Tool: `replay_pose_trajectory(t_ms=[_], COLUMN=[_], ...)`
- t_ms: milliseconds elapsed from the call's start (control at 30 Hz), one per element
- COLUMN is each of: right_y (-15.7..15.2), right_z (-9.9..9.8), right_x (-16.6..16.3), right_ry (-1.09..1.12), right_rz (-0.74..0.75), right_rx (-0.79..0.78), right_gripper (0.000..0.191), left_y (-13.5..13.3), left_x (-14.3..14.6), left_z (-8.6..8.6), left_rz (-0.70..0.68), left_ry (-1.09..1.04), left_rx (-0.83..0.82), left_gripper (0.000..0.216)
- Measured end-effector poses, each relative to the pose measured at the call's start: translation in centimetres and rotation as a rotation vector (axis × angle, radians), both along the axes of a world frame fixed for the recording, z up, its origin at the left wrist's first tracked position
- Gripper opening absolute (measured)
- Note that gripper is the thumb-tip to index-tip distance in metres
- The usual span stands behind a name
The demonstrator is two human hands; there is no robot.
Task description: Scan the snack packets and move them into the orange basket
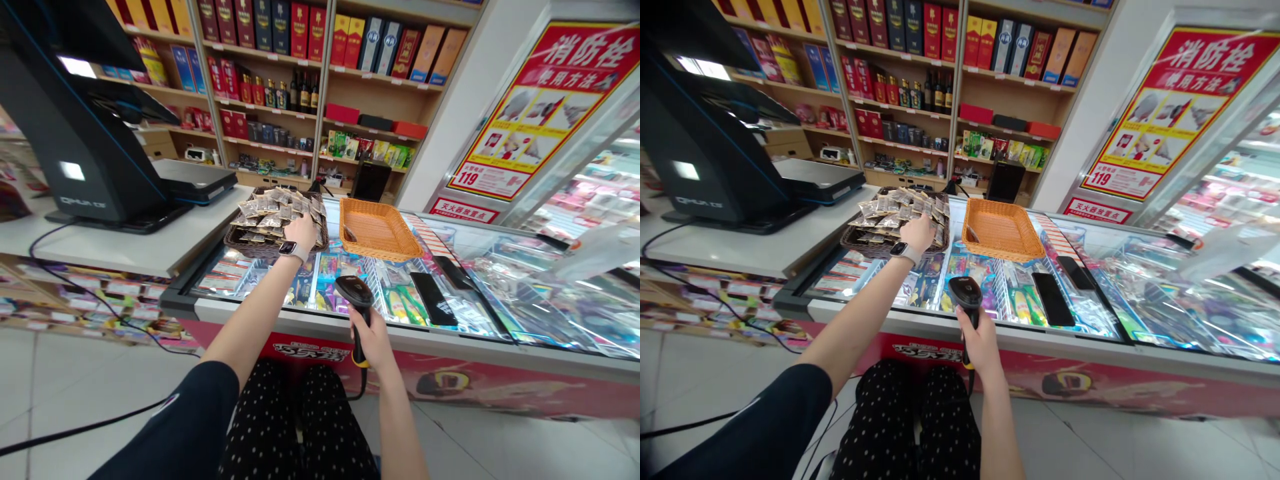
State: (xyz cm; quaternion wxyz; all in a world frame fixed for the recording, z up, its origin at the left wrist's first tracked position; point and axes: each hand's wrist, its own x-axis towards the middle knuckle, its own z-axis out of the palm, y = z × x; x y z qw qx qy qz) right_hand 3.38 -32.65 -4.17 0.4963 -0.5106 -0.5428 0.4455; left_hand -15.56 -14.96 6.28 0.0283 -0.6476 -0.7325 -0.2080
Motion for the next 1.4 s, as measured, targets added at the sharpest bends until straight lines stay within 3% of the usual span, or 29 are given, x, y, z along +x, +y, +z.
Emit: replay_pose_trajectory(t_ms=[333,500,667,833,967,1400], right_y=[-0.6,-0.6,-0.1,-0.2,-0.8,-1.3], right_z=[0.1,0.1,-0.2,-0.1,-0.1,0.6], right_x=[0.3,0.4,0.2,0.2,0.0,-2.0], right_ry=[-0.024,-0.016,-0.007,-0.028,-0.049,-0.094], right_rz=[-0.009,-0.030,-0.031,-0.035,-0.062,-0.097], right_rx=[0.005,0.000,-0.001,0.011,0.018,0.048], right_gripper=[0.042,0.041,0.043,0.042,0.042,0.038], left_y=[0.7,-0.7,-3.1,-5.5,-6.7,-7.1], left_x=[1.9,0.3,-0.4,1.4,2.1,2.0], left_z=[-0.1,-1.1,-4.4,-9.1,-11.3,-11.8], left_rz=[-0.039,-0.080,-0.287,-0.382,-0.375,-0.319], left_ry=[-0.105,-0.264,-0.746,-1.248,-1.405,-1.487], left_rx=[0.010,0.203,0.364,0.345,0.275,0.169], left_gripper=[0.036,0.050,0.044,0.036,0.039,0.038])
